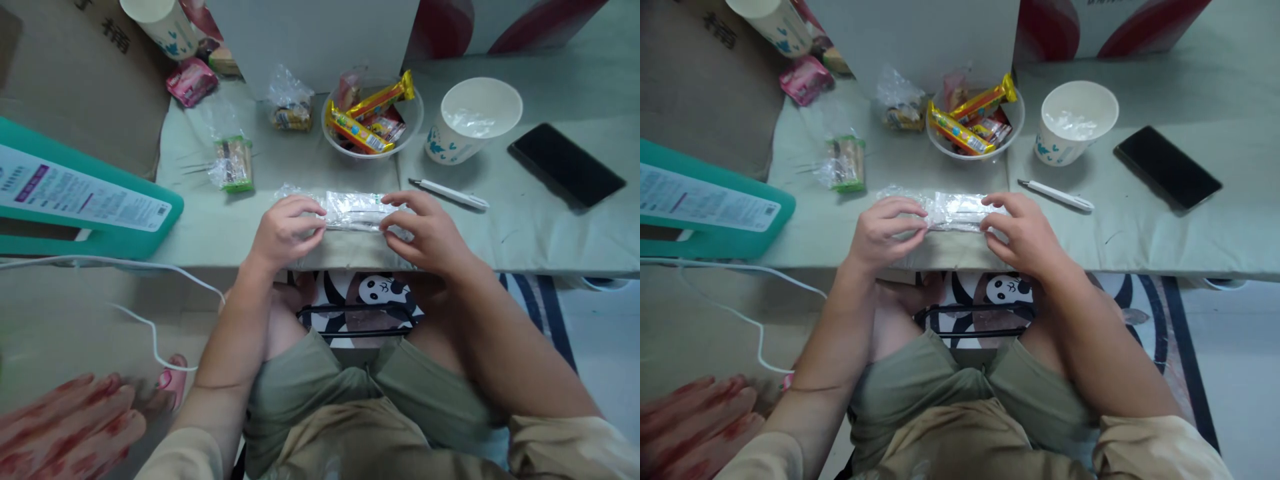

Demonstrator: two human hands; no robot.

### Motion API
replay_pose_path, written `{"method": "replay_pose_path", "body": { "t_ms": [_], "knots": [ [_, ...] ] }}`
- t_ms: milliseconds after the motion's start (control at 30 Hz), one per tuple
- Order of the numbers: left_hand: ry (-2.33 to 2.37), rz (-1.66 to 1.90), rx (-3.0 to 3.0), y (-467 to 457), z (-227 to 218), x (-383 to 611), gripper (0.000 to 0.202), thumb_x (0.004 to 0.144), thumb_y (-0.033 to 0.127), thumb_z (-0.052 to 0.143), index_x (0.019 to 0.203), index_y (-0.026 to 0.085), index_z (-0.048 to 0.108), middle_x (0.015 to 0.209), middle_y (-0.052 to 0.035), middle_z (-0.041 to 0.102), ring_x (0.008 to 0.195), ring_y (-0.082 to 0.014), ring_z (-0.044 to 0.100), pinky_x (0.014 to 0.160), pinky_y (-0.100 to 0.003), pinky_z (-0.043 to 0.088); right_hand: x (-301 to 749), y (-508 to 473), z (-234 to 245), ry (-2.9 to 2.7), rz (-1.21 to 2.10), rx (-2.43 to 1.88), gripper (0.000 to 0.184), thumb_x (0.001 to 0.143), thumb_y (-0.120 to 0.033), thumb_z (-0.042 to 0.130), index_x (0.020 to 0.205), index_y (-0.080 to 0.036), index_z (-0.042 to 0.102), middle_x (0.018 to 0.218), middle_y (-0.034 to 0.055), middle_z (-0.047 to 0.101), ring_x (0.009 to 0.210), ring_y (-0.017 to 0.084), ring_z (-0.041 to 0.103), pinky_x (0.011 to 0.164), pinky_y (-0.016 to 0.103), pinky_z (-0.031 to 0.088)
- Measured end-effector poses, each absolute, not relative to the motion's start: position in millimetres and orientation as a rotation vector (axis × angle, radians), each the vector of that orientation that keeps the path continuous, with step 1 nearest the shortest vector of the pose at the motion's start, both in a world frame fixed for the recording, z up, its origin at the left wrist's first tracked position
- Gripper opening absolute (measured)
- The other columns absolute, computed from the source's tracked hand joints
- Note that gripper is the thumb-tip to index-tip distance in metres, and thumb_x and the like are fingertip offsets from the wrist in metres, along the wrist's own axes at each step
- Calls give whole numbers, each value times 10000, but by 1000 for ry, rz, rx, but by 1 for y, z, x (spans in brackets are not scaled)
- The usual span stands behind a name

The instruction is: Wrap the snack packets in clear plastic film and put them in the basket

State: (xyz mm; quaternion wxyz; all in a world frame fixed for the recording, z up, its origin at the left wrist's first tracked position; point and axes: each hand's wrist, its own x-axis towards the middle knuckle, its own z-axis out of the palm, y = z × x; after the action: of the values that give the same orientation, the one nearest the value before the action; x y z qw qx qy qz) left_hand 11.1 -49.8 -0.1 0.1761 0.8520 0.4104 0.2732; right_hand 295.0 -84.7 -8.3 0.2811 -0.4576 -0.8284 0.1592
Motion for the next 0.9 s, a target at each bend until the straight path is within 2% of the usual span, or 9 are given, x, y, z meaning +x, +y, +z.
{"method": "replay_pose_path", "body": {
  "t_ms": [100,300,400,467,533,633,700,833,900],
  "knots": [
    [1131,748,2343,-61,11,11,178,849,264,630,718,256,750,907,-39,798,861,-191,739,815,-332,564,291,-94,5,-2218,513,-1162,119,886,-216,557,851,-243,667,1221,96,724,1128,283,663,971,462,514],
    [1049,246,2151,-70,28,8,213,838,330,657,671,227,740,597,5,702,543,-119,609,584,-258,429,283,-100,10,-2504,953,-1228,280,977,-313,458,1023,-228,721,845,41,773,738,198,691,672,325,472],
    [1146,218,2062,-67,28,5,299,853,345,631,587,214,668,514,18,604,499,-106,524,553,-259,387,279,-96,0,-2536,812,-1460,328,975,-294,439,1057,-242,752,752,46,755,634,204,649,603,328,415],
    [1382,485,2057,-62,26,2,251,846,347,635,635,210,643,600,3,612,587,-132,552,630,-277,453,277,-93,-6,-2478,655,-1591,367,964,-308,448,1177,-245,741,769,61,760,632,224,646,592,339,415],
    [1617,678,2028,-55,20,-4,186,784,375,711,855,204,696,889,-59,690,849,-206,645,822,-343,532,273,-90,-10,-2448,588,-1652,444,966,-343,445,1325,-228,680,799,75,769,650,244,657,591,355,436],
    [1705,520,1954,-44,9,-14,756,606,447,870,1266,166,632,1379,-177,580,1325,-370,532,1126,-497,456,265,-89,-13,-2378,634,-1619,553,960,-337,453,1486,-182,527,936,99,790,720,259,695,634,395,508],
    [1687,406,1886,-39,0,-17,870,584,477,890,1330,145,591,1434,-206,547,1386,-404,487,1180,-538,408,259,-87,-16,-2260,640,-1517,547,954,-299,470,1490,-188,483,1129,127,773,877,271,732,742,438,567],
    [1741,579,1690,-31,-10,-10,231,760,330,736,939,192,685,1116,-130,700,1079,-291,653,1064,-500,499,250,-79,-25,-2165,526,-1305,289,944,-242,508,1219,-219,594,1437,170,626,1341,320,601,1055,547,525],
    [1642,726,1463,-29,-10,-1,99,802,276,664,748,207,618,1049,-96,723,962,-228,674,956,-436,554,247,-73,-30,-2222,490,-1269,219,925,-238,553,1134,-231,618,1477,158,582,1407,334,537,1121,581,478]
  ]
}}
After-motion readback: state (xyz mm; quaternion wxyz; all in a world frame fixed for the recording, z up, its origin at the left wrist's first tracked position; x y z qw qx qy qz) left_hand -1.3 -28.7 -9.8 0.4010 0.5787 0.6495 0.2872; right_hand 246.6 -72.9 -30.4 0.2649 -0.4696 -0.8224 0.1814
